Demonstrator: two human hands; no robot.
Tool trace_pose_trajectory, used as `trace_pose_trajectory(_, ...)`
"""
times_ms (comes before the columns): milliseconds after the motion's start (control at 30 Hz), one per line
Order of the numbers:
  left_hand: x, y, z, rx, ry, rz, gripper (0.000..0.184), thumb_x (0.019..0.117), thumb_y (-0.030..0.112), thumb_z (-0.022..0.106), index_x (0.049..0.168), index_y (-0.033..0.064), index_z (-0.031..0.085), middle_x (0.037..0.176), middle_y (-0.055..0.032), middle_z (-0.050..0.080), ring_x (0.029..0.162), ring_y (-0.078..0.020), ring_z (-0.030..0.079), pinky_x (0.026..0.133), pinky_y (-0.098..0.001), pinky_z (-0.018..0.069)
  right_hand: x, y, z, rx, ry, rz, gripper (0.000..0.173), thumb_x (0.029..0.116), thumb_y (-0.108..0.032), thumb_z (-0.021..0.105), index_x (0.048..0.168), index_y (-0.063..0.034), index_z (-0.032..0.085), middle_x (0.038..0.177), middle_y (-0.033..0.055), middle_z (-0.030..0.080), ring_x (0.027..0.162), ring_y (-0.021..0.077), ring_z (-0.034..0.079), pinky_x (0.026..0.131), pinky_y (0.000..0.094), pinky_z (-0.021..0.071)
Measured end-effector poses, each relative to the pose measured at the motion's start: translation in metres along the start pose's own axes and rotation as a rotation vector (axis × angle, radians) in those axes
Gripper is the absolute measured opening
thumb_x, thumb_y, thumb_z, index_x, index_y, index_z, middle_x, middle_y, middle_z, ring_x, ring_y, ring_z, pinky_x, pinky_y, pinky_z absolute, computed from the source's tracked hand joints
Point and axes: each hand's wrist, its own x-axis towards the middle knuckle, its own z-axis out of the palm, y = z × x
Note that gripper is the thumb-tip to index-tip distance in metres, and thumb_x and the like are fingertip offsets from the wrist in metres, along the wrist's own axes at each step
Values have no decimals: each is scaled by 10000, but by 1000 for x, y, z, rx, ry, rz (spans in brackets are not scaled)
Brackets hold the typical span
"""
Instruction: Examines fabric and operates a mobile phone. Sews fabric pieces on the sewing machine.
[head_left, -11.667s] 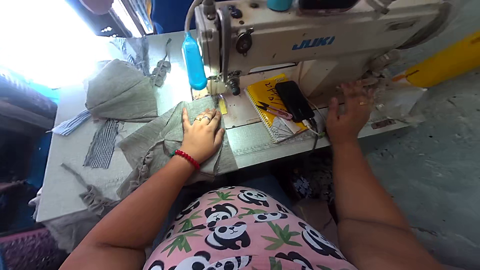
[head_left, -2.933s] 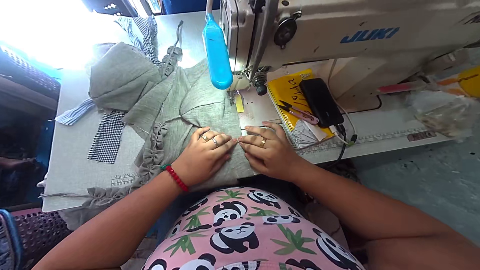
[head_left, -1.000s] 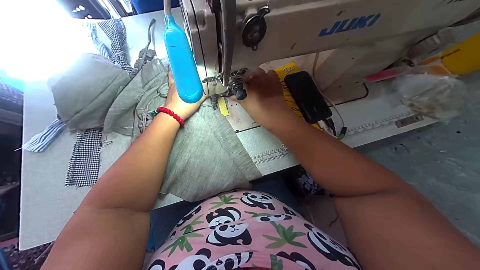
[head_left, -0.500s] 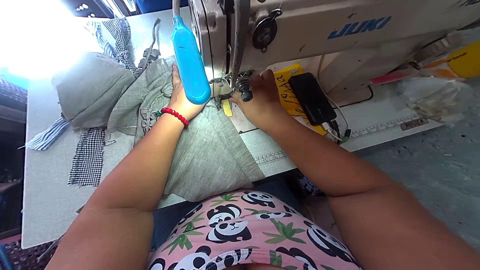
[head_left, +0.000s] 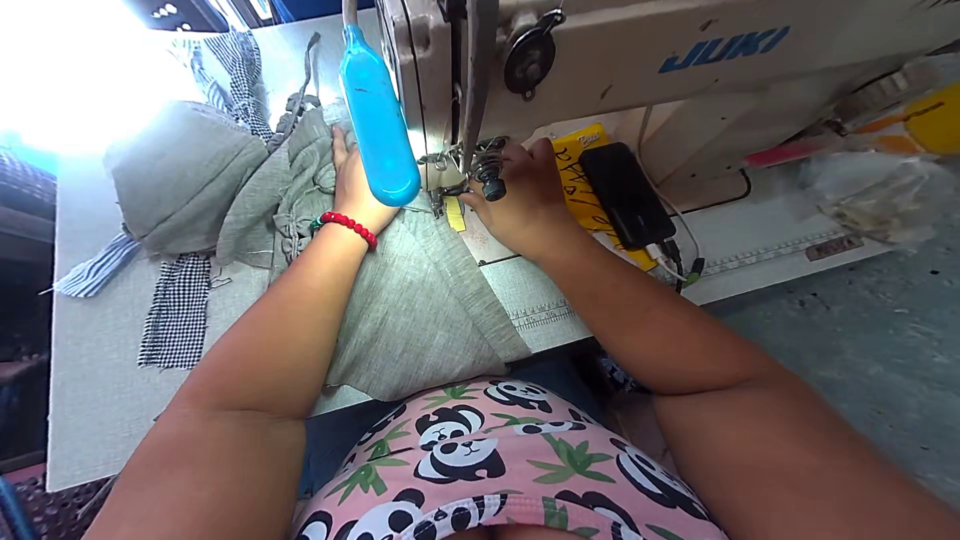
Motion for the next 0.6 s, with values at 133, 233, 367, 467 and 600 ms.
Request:
trace_pose_trajectory(133, 11, 3, -10, 76, 96, -244, 598, 905, 354, 595, 1383, -1, 544, 1357, -243, 606, 1331, -391, 540, 1159, -648, 280, -19, 20, -3, 69, 123, 39, 329, 997, -323, 620, 1137, -39, 706, 1014, 210, 711, 1022, 420, 664, 887, 616, 458)
trace_pose_trajectory(233, -8, 26, -34, 68, 145, -201, 604, 876, 339, 625, 1371, 1, 547, 1415, -250, 539, 1353, -408, 492, 1133, -602, 338, -39, 26, -6, 26, 62, 72, 380, 1011, -351, 610, 1204, -33, 689, 1156, 225, 670, 1157, 441, 599, 936, 640, 426)
trace_pose_trajectory(367, -89, 73, -54, 59, -32, 99, 453, 1042, 362, 467, 1318, 52, 649, 1446, -190, 564, 1432, -385, 438, 1215, -676, 172, -88, 4, -4, 216, 132, -24, 404, 1028, -318, 560, 1328, -66, 657, 1328, 196, 624, 1268, 418, 551, 1053, 622, 409)
trace_pose_trajectory(467, -116, 78, -44, 66, -99, 199, 467, 1056, 348, 421, 1360, 76, 648, 1477, -137, 575, 1480, -358, 403, 1214, -683, 142, -117, -22, 13, 332, 138, -152, 473, 1032, -449, 471, 1345, -159, 675, 1394, 94, 632, 1358, 335, 524, 1108, 596, 377)
trace_pose_trajectory(600, -93, 58, -38, 183, -139, 221, 538, 1063, 387, 354, 1477, 103, 548, 1541, -109, 517, 1505, -332, 367, 1213, -695, 102, -124, -35, 17, 310, 143, -204, 436, 1037, -406, 458, 1250, -141, 731, 1328, 63, 681, 1355, 300, 542, 1141, 604, 341)
